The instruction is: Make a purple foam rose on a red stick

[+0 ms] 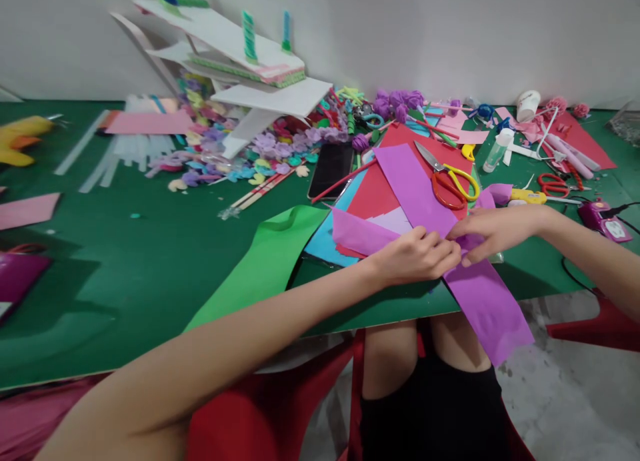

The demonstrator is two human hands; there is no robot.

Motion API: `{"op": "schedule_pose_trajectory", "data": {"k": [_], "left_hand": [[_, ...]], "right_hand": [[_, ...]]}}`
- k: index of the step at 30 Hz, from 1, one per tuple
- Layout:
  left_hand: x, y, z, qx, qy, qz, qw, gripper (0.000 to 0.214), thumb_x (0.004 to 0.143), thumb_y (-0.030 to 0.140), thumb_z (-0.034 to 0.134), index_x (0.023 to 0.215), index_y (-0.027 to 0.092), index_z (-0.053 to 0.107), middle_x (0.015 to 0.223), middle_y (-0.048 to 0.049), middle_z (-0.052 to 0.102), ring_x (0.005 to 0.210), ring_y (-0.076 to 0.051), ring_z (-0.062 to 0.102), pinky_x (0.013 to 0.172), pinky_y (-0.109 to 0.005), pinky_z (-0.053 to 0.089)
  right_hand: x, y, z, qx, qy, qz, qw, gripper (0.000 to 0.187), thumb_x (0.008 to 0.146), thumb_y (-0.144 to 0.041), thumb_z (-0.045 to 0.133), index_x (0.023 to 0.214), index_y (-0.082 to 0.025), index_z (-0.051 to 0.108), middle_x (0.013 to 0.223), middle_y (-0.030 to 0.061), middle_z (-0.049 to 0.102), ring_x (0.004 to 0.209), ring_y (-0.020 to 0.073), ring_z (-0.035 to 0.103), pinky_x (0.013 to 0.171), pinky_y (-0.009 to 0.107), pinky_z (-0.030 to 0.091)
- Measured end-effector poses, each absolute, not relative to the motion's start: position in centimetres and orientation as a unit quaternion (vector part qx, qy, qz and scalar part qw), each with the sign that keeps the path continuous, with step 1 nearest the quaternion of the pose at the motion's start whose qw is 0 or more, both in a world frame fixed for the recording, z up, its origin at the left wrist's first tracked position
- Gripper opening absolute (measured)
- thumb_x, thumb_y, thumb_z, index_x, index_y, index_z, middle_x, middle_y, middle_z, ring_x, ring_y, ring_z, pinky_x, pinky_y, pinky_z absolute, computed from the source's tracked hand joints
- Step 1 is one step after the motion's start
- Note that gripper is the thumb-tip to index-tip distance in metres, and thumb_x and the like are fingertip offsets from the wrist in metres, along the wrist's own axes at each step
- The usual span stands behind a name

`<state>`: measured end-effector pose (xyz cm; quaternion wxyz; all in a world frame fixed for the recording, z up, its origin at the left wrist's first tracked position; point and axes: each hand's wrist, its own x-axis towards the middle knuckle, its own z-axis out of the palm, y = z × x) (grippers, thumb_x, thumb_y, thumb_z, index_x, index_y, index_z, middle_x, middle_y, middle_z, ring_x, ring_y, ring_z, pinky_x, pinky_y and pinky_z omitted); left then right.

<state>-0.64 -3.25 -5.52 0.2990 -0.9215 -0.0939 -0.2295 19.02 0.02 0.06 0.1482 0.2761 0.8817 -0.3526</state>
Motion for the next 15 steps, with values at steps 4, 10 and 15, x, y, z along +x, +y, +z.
{"op": "schedule_pose_trajectory", "data": {"k": [4, 10, 15], "left_hand": [[-0.8, -3.0, -5.0, -0.921, -0.142, -0.233, 0.278, 0.017, 0.088, 0.01, 0.042, 0.089, 0.016, 0.058, 0.063, 0.0022, 0.062, 0.054, -0.011, 0.056, 0.05, -0.027, 0.031], [-1.1, -2.5, -4.0, -0.928, -0.196, -0.214, 0.232, 0.017, 0.089, 0.012, 0.043, 0.08, 0.016, 0.058, 0.062, 0.0014, 0.063, 0.056, -0.013, 0.059, 0.049, -0.028, 0.033], [-1.1, -2.2, -3.6, -0.925, -0.175, -0.235, 0.241, 0.018, 0.089, 0.015, 0.045, 0.077, 0.017, 0.058, 0.06, 0.0027, 0.062, 0.054, -0.012, 0.058, 0.049, -0.027, 0.034]], "right_hand": [[19.1, 0.3, 0.5, 0.289, 0.863, -0.387, 0.148, 0.031, 0.088, -0.032, 0.045, 0.107, -0.013, 0.06, 0.103, 0.0085, 0.067, 0.089, 0.0156, 0.061, 0.077, 0.026, 0.044], [19.2, 0.3, 0.9, 0.331, 0.863, -0.353, 0.144, 0.043, 0.092, -0.044, 0.033, 0.107, -0.015, 0.061, 0.1, 0.0075, 0.068, 0.087, 0.0175, 0.062, 0.076, 0.028, 0.046], [19.8, 0.6, 0.8, 0.341, 0.851, -0.384, 0.104, 0.043, 0.088, -0.047, 0.038, 0.114, -0.022, 0.063, 0.116, 0.0017, 0.066, 0.109, 0.0198, 0.058, 0.091, 0.03, 0.043]]}}
